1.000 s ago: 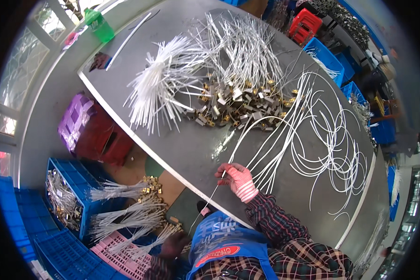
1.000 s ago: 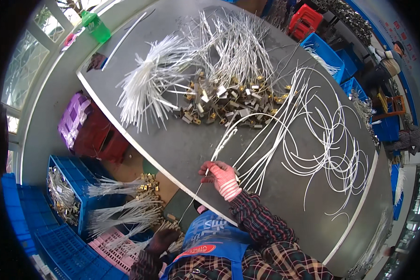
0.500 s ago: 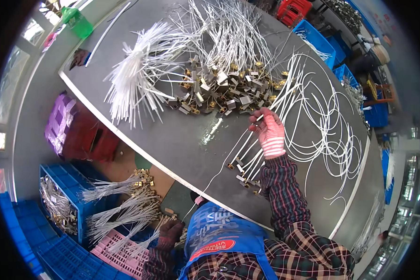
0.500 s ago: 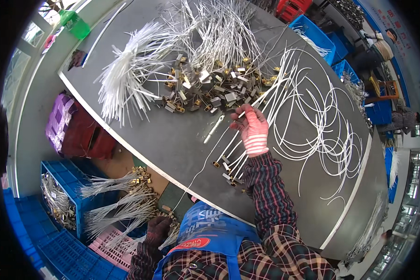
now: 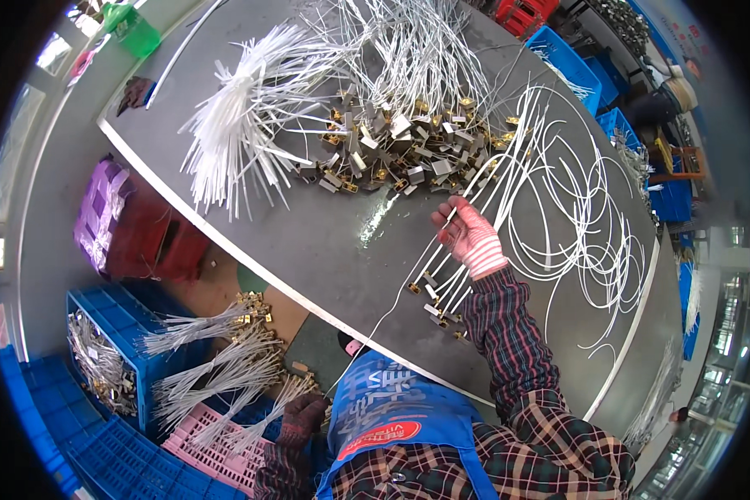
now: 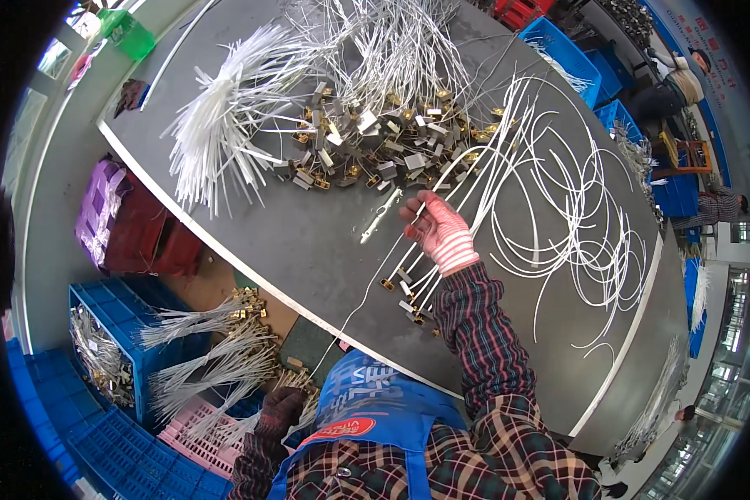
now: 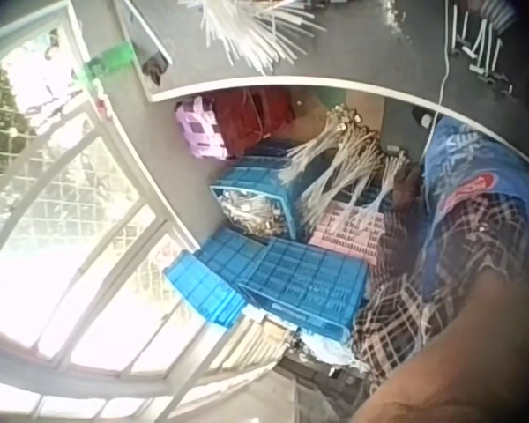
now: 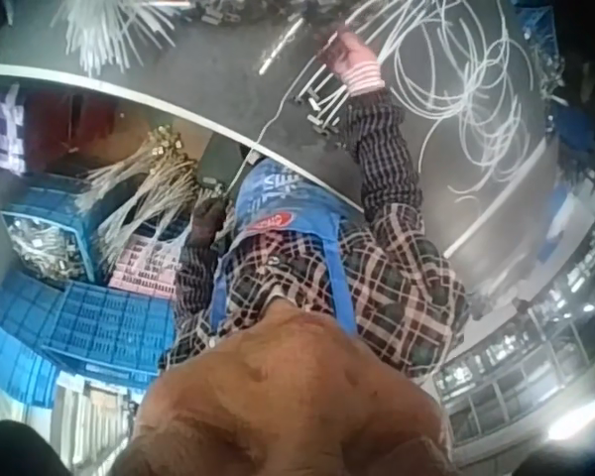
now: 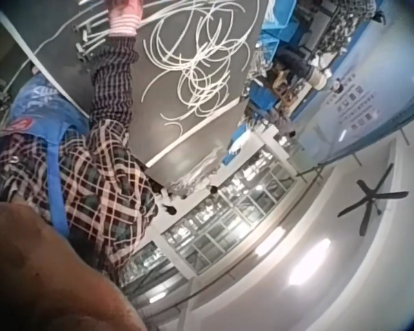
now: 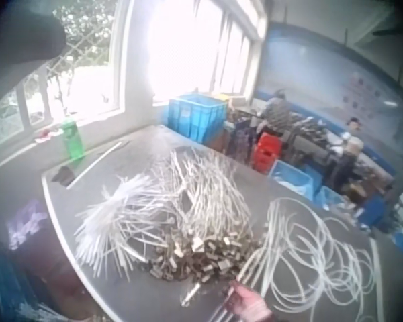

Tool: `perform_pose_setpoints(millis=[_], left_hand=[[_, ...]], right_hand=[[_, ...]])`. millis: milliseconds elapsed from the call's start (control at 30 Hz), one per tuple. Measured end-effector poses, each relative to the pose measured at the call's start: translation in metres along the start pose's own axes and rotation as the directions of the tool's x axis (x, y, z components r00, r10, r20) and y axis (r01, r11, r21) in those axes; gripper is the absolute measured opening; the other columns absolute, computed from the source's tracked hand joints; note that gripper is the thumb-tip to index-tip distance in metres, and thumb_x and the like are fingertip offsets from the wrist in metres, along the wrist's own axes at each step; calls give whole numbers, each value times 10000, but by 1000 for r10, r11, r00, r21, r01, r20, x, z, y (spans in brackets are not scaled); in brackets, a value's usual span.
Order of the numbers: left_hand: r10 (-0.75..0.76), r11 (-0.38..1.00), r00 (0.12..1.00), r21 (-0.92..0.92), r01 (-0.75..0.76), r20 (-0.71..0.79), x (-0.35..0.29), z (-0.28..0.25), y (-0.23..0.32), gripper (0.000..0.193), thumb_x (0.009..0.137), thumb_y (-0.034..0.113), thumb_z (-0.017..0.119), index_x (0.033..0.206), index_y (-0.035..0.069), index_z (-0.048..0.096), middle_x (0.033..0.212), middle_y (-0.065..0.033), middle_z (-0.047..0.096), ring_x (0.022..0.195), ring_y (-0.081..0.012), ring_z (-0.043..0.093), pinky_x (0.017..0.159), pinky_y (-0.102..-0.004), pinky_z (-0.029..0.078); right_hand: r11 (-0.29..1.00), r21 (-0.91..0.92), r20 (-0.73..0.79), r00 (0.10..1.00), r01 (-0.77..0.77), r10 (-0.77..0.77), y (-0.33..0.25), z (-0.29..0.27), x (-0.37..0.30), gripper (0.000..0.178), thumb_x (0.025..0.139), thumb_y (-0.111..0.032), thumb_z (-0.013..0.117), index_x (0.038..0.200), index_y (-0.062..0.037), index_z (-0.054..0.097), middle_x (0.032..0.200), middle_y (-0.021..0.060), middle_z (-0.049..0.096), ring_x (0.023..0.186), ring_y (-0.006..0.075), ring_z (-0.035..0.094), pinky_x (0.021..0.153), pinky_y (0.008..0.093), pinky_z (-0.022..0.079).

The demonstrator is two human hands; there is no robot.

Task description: The person threads sleeves onto the wires of metal components by hand and gathers the assembled parts together.

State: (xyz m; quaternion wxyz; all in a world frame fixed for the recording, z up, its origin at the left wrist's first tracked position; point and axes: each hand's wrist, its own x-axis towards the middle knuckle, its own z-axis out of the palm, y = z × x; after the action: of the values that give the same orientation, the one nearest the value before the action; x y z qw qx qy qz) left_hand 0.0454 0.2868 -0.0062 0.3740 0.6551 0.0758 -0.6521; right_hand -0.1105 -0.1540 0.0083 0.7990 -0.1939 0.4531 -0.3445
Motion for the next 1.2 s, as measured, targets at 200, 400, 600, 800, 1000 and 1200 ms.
perform_pose_setpoints(millis=[200, 400, 600, 800, 1000, 1200], left_hand=[[-8, 1000, 999, -12, 7, -49, -3, 2, -5, 212, 822, 234, 640, 896, 36, 654, 629, 7, 550, 505, -78, 465, 464, -232, 367], [23, 997, 1000, -67, -24, -18, -5, 4, -6, 202, 826, 215, 641, 907, 30, 650, 624, -8, 552, 496, -92, 465, 461, -240, 366], [-5, 995, 1000, -101, 6, 10, -7, 4, -9, 203, 819, 206, 648, 893, 18, 644, 612, -23, 547, 479, -105, 459, 446, -246, 356], [-6, 999, 999, -46, 8, 35, -9, 1, -13, 230, 815, 237, 646, 860, 12, 638, 602, -23, 537, 474, -107, 453, 445, -247, 353], [-24, 999, 989, -34, 30, 146, -8, 13, 13, 236, 826, 282, 611, 902, 58, 627, 558, 9, 476, 477, -90, 426, 439, -243, 322], [13, 1000, 962, -22, -7, 272, -4, 8, 22, 268, 870, 273, 568, 973, 31, 617, 573, 9, 460, 481, -85, 393, 445, -242, 302]], right_hand=[[1000, 9, 37, 999, 26, -26, 9, -2, -3, 299, 900, -243, 559, 1127, -53, 519, 961, 121, 616, 838, 284, 634, 569, 360, 511], [992, -28, 172, 978, 126, -120, 11, 1, -10, 226, 902, -240, 558, 1063, -82, 545, 944, 105, 621, 839, 271, 635, 581, 333, 513], [985, 5, 189, 967, 172, -169, 20, -3, -10, 212, 909, -227, 543, 1047, -66, 540, 939, 127, 622, 836, 288, 638, 573, 360, 537], [990, -114, 205, 977, 80, -56, 31, 5, -24, 239, 900, -215, 557, 1047, -29, 531, 933, 157, 614, 835, 308, 635, 564, 382, 547], [929, -335, 233, 942, -157, 243, 70, 4, -70, 271, 877, -203, 603, 1011, 20, 526, 908, 159, 603, 806, 290, 628, 602, 388, 551], [880, -437, 275, 903, -187, 329, 67, 2, -92, 212, 869, -168, 612, 981, 8, 574, 888, 120, 620, 800, 222, 632, 645, 340, 551]])
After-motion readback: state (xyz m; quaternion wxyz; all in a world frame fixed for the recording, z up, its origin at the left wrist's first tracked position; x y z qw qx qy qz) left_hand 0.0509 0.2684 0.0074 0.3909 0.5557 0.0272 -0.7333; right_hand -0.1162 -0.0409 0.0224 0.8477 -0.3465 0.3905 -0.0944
